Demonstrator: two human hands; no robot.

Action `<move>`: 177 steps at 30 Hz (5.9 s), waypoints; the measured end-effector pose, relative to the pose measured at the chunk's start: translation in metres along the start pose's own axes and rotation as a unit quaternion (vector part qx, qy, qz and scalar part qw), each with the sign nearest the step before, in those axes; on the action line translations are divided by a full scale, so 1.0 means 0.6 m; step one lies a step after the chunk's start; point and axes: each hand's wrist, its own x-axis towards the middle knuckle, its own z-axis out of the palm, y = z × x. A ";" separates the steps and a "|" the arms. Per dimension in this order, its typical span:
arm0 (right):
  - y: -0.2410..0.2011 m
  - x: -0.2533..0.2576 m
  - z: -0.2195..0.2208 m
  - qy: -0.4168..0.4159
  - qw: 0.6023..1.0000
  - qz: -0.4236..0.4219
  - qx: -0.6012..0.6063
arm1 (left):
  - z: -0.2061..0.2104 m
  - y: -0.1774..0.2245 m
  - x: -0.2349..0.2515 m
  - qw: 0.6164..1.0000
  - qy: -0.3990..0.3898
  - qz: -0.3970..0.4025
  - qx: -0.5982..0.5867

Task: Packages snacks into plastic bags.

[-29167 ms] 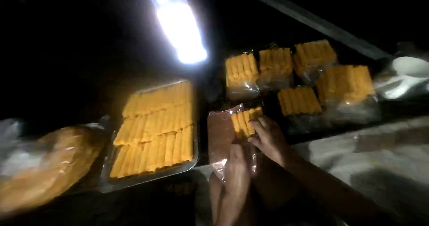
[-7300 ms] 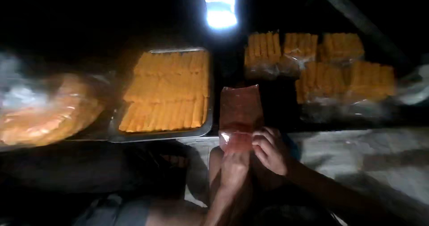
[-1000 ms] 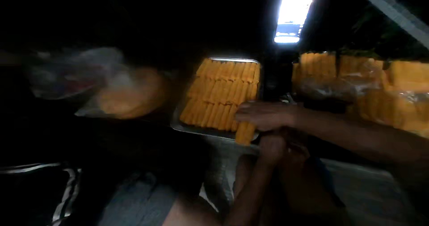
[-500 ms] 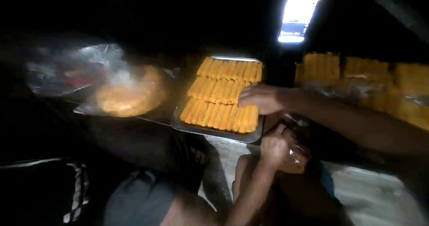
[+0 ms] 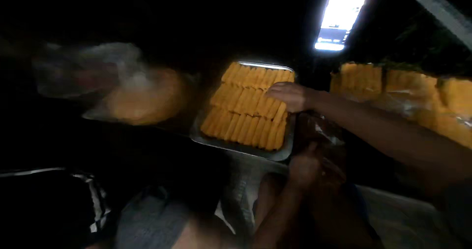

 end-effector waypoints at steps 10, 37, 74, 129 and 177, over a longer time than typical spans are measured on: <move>0.010 0.048 -0.027 -0.220 0.972 0.078 -0.015 | -0.004 0.002 -0.002 1.000 -0.005 -0.008 -0.001; -0.222 -0.212 -0.148 0.043 0.659 0.573 0.485 | 0.006 -0.008 -0.006 0.999 0.041 0.025 0.002; -0.347 -0.311 -0.020 0.027 0.810 0.573 0.120 | -0.029 0.069 0.021 0.966 -0.093 -0.154 -0.184; -0.323 -0.330 -0.064 0.449 0.358 0.609 0.547 | -0.052 0.132 0.049 0.971 -0.181 -0.028 -0.156; -0.330 -0.353 -0.013 0.194 0.785 0.579 0.104 | -0.056 0.026 0.119 0.978 -0.099 -0.164 -0.083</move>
